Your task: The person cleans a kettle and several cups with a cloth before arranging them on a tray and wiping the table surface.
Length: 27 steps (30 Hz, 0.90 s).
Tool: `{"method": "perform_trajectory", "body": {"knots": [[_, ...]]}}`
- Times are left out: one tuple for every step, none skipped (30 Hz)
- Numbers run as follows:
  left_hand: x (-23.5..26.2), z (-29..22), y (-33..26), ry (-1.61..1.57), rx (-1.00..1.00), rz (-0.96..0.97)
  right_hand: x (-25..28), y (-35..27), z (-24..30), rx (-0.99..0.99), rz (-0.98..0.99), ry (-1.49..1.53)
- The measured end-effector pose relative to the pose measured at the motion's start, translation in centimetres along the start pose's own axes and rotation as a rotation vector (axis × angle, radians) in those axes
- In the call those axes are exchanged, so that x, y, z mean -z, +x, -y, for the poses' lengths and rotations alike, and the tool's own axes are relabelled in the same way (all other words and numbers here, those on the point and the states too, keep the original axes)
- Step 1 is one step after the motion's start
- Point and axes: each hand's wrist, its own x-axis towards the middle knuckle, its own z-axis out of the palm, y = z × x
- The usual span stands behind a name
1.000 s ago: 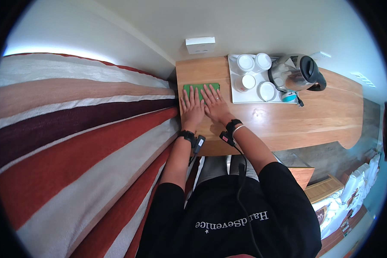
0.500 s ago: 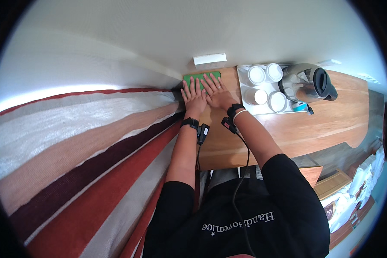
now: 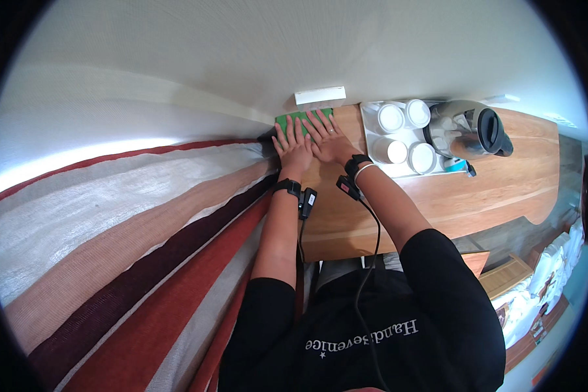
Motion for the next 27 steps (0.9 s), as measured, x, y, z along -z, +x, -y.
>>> {"method": "perform_trajectory", "body": {"knots": [[-0.1, -0.1, 0.0, 0.0, -0.002, -0.006, -0.1, -0.1, -0.2, -0.003, 0.003, 0.0], [-0.1, 0.0, 0.0, 0.002, -0.003, -0.014, -0.2, -0.1, -0.1, 0.01, -0.02, 0.001], [-0.1, 0.1, 0.0, 0.004, -0.003, -0.011, -0.4, -0.1, -0.1, 0.021, -0.042, 0.003], [-0.1, 0.2, 0.0, 0.003, -0.003, -0.014, -0.5, -0.1, -0.1, 0.02, -0.041, 0.006], [-0.2, 0.2, -0.1, 0.003, -0.002, -0.016, -0.7, -0.1, -0.1, 0.03, -0.077, -0.01], [-0.3, 0.2, -0.1, 0.005, 0.001, -0.011, -1.0, -0.2, -0.1, 0.039, -0.112, -0.025], [-0.3, 0.3, 0.0, 0.004, -0.009, -0.027, -1.2, -0.2, -0.2, 0.039, -0.109, -0.02], [-0.4, 0.4, 0.0, 0.003, -0.015, -0.041, -1.2, -0.2, -0.1, 0.036, -0.113, -0.024], [-0.2, 0.4, -0.2, -0.014, -0.012, -0.031, -1.2, -0.3, 0.0, 0.032, -0.115, -0.028], [-0.1, 0.2, -0.1, -0.012, -0.005, -0.023, -1.1, -0.2, -0.1, 0.033, -0.108, -0.02], [0.1, 0.2, -0.2, -0.023, -0.007, -0.048, -1.0, -0.1, 0.0, 0.037, -0.122, -0.042], [0.3, -0.1, -0.1, -0.037, -0.013, -0.074, -0.8, -0.1, -0.1, 0.039, -0.139, -0.068], [0.5, -0.3, -0.2, -0.035, 0.009, -0.033, -0.6, -0.3, 0.1, 0.019, -0.078, -0.054], [0.5, -0.4, -0.5, -0.035, 0.014, -0.033, -0.7, -0.6, 0.4, 0.023, -0.075, -0.052], [0.6, -0.5, -1.0, 0.014, 0.031, 0.002, -0.8, -1.0, 0.8, 0.0, -0.051, -0.031], [0.7, -0.5, -1.4, 0.062, 0.047, 0.036, -0.7, -1.5, 1.1, -0.022, -0.026, -0.011], [0.6, -0.4, -1.9, 0.059, 0.05, 0.055, -1.1, -2.2, 1.2, -0.022, -0.029, -0.014], [0.4, -0.5, -2.6, 0.058, 0.048, 0.052, -1.4, -2.9, 1.4, -0.014, -0.044, -0.04], [0.2, -0.5, -3.4, 0.074, 0.042, 0.085, -1.7, -3.7, 1.6, -0.005, -0.06, -0.067], [-0.1, -0.3, -4.3, 0.091, 0.043, 0.115, -2.1, -4.6, 2.0, 0.002, -0.062, -0.068], [-0.5, -0.3, -5.3, 0.09, 0.048, 0.108, -2.6, -5.8, 2.5, -0.005, -0.077, -0.081], [-1.1, -0.2, -6.6, 0.086, 0.048, 0.117, -3.0, -7.1, 3.0, -0.011, -0.092, -0.094], [-1.5, -0.2, -7.8, 0.082, 0.046, 0.121, -3.3, -8.1, 3.5, -0.002, -0.101, -0.099], [-2.0, -0.2, -9.0, 0.082, 0.048, 0.108, -3.5, -9.1, 3.9, 0.009, -0.082, -0.088], [-2.4, -0.2, -10.1, 0.074, 0.047, 0.095, -3.8, -10.1, 4.2, 0.021, -0.063, -0.077], [-2.8, -0.2, -11.5, 0.065, 0.05, 0.09, -3.8, -11.2, 4.7, 0.029, -0.063, -0.077], [-3.2, -0.2, -12.7, 0.072, 0.064, 0.101, -4.0, -12.4, 5.2, 0.036, -0.048, -0.072]]}}
